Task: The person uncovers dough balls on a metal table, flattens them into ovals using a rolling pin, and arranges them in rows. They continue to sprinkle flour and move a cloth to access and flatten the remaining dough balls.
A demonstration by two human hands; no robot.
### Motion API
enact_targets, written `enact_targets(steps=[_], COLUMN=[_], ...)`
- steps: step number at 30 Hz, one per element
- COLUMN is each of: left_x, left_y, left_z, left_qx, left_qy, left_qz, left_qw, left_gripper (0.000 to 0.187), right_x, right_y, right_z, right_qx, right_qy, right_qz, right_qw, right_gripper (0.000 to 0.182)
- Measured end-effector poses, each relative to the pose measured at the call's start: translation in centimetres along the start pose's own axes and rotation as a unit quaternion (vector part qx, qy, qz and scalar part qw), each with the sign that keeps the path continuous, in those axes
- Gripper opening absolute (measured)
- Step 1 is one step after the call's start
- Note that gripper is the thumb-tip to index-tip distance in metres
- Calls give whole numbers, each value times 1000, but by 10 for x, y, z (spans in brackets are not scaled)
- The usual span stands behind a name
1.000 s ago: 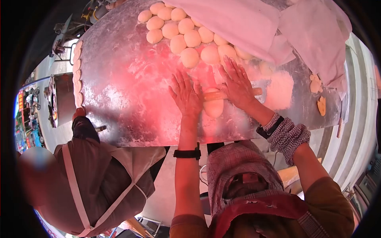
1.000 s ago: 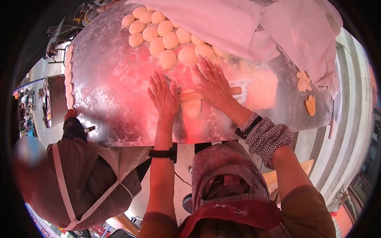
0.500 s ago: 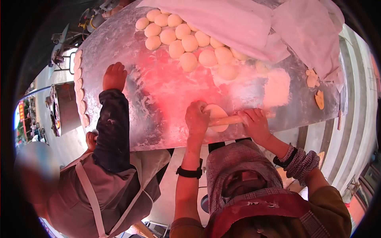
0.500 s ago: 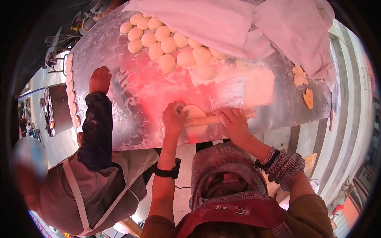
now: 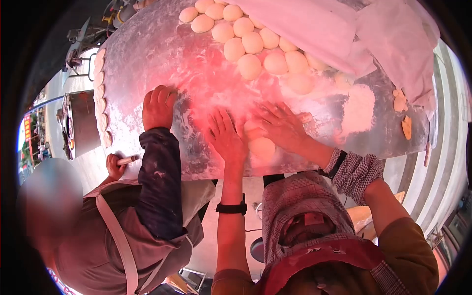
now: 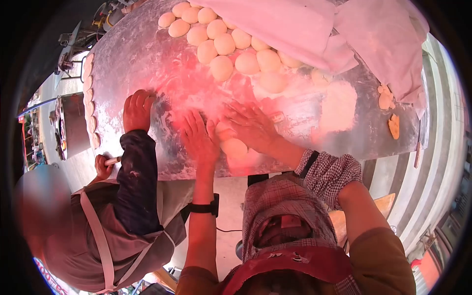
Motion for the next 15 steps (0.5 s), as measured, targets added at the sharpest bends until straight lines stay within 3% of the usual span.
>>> enact_targets(steps=[2,4,5,7,10,11,13,15], left_x=[8,7,5,4,-11,-12,-13,-3], left_y=[50,76,65,0,-126,-129,-107,-17], left_z=[1,0,3,5,13,12,11,5], left_qx=[-21,9,30,48,57,63,47,1], left_qy=[16,32,47,9,-44,-44,-27,-5], left_qz=[-12,59,43,27,-74,-75,-81,-43], left_qw=[1000,998,997,998,995,994,995,999], left_gripper=[65,68,69,70,74,74,72,70], right_x=[8,21,23,5,-27,-25,-24,-14], right_y=[53,54,59,-1,-94,-107,-80,1], right_z=[16,20,25,5,-24,-26,-14,10], right_qx=[67,93,117,116,42,18,-14,28], right_qy=[-55,-43,-41,9,0,-12,-25,-10], right_qz=[-3,-6,7,-96,-105,-100,-118,-125], right_qw=[996,995,992,989,994,995,993,992], right_gripper=[59,62,64,66,65,66,70,68])
Point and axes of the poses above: each hand's wrist, its own y-axis towards the middle knuckle, its own x-axis out of the palm, z = x × y, the point moved 2 cm from there along y, towards the middle knuckle, and after that the axes turned 15 degrees about -y, right-handed, at the moved point
